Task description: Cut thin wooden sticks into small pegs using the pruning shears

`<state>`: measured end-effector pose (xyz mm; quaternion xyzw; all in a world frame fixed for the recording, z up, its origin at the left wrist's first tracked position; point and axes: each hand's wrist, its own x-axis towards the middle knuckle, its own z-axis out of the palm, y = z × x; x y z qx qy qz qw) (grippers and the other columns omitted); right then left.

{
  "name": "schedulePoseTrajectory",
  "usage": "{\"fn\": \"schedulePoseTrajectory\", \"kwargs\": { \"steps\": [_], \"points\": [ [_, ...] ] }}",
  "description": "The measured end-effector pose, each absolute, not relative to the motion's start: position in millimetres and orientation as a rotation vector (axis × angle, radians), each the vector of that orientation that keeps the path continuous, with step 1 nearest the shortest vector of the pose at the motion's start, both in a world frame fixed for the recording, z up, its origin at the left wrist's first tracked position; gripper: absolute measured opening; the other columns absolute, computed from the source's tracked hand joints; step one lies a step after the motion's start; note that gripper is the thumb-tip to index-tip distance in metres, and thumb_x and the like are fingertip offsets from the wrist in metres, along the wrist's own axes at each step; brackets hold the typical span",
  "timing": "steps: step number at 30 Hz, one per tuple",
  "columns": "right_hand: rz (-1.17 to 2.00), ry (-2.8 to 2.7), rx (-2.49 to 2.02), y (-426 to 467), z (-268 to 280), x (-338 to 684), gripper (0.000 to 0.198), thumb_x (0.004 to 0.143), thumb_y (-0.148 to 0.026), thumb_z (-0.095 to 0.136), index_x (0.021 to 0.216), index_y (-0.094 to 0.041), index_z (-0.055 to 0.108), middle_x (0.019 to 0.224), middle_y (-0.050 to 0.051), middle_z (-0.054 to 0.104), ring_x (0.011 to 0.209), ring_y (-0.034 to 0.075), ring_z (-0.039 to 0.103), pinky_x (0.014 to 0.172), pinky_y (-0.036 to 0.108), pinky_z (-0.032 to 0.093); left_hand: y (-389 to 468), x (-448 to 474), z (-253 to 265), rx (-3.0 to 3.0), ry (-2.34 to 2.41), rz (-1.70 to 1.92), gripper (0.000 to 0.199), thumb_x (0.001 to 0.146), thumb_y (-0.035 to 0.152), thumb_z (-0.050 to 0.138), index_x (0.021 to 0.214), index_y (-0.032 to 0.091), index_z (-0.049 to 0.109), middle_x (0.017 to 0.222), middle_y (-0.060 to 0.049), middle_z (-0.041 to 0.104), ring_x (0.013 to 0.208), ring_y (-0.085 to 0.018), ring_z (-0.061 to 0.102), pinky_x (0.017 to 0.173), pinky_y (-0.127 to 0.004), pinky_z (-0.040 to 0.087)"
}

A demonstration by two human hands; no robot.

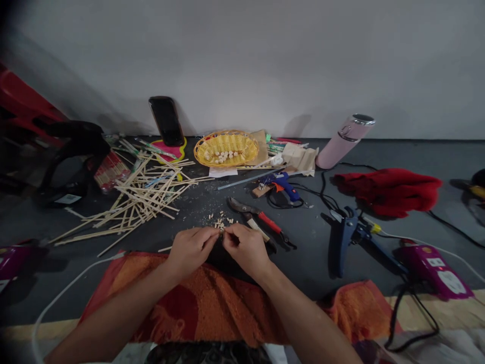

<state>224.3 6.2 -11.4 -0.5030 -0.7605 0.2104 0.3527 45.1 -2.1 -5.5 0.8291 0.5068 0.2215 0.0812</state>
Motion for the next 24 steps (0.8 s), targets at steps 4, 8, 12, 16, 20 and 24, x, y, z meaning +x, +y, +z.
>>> {"fn": "schedulePoseTrajectory", "kwargs": {
  "steps": [4,8,12,16,20,24],
  "points": [
    [0.599,-1.956,-1.27,6.2,-8.2,225.4,0.013,0.084,-0.017,0.053,0.083,-0.02,0.066,0.072,0.001,0.069,0.063,0.013,0.063,0.06,0.023,0.045,-1.8,45.0,-3.4,2.462,1.512,0.655,0.02,0.094,0.026,0.046,0.092,0.021,0.065,0.076,-0.002,0.073,0.069,-0.014,0.067,0.063,-0.024,0.044],
    [0.633,-1.956,-1.26,6.7,-6.8,226.0,0.011,0.084,-0.021,0.055,0.081,-0.02,0.066,0.073,0.001,0.069,0.063,0.014,0.062,0.06,0.023,0.045,-2.6,44.4,-4.9,2.513,1.499,0.674,0.02,0.094,0.026,0.046,0.094,0.021,0.065,0.077,-0.002,0.073,0.07,-0.015,0.067,0.064,-0.025,0.045],
    [0.611,-1.955,-1.293,6.6,-7.5,224.6,0.012,0.082,-0.018,0.054,0.078,-0.02,0.066,0.067,0.0,0.066,0.058,0.013,0.06,0.057,0.023,0.044,-3.5,44.5,-7.7,2.547,1.496,0.695,0.021,0.095,0.026,0.045,0.095,0.021,0.066,0.076,-0.003,0.072,0.07,-0.015,0.067,0.065,-0.025,0.045],
    [0.62,-1.952,-1.317,6.3,-8.1,224.4,0.013,0.079,-0.015,0.054,0.078,-0.02,0.066,0.066,-0.001,0.066,0.056,0.012,0.059,0.056,0.023,0.043,-3.1,45.0,-7.7,2.548,1.489,0.718,0.021,0.095,0.026,0.045,0.094,0.02,0.066,0.075,-0.003,0.072,0.07,-0.015,0.067,0.065,-0.024,0.045],
    [0.637,-1.959,-1.31,6.6,-7.2,226.7,0.016,0.08,-0.013,0.052,0.08,-0.021,0.066,0.069,-0.001,0.067,0.059,0.013,0.06,0.058,0.023,0.044,-1.9,45.1,-4.8,2.493,1.485,0.702,0.021,0.095,0.027,0.045,0.092,0.021,0.066,0.078,-0.002,0.074,0.07,-0.014,0.068,0.065,-0.024,0.045],
    [0.685,-1.941,-1.263,6.9,-4.6,228.1,0.018,0.081,-0.013,0.051,0.088,-0.021,0.066,0.076,0.0,0.069,0.066,0.014,0.063,0.063,0.024,0.046,0.0,44.7,-1.5,2.404,1.496,0.683,0.02,0.094,0.028,0.047,0.092,0.023,0.066,0.083,0.0,0.075,0.072,-0.014,0.069,0.065,-0.023,0.045]
  ]
}}
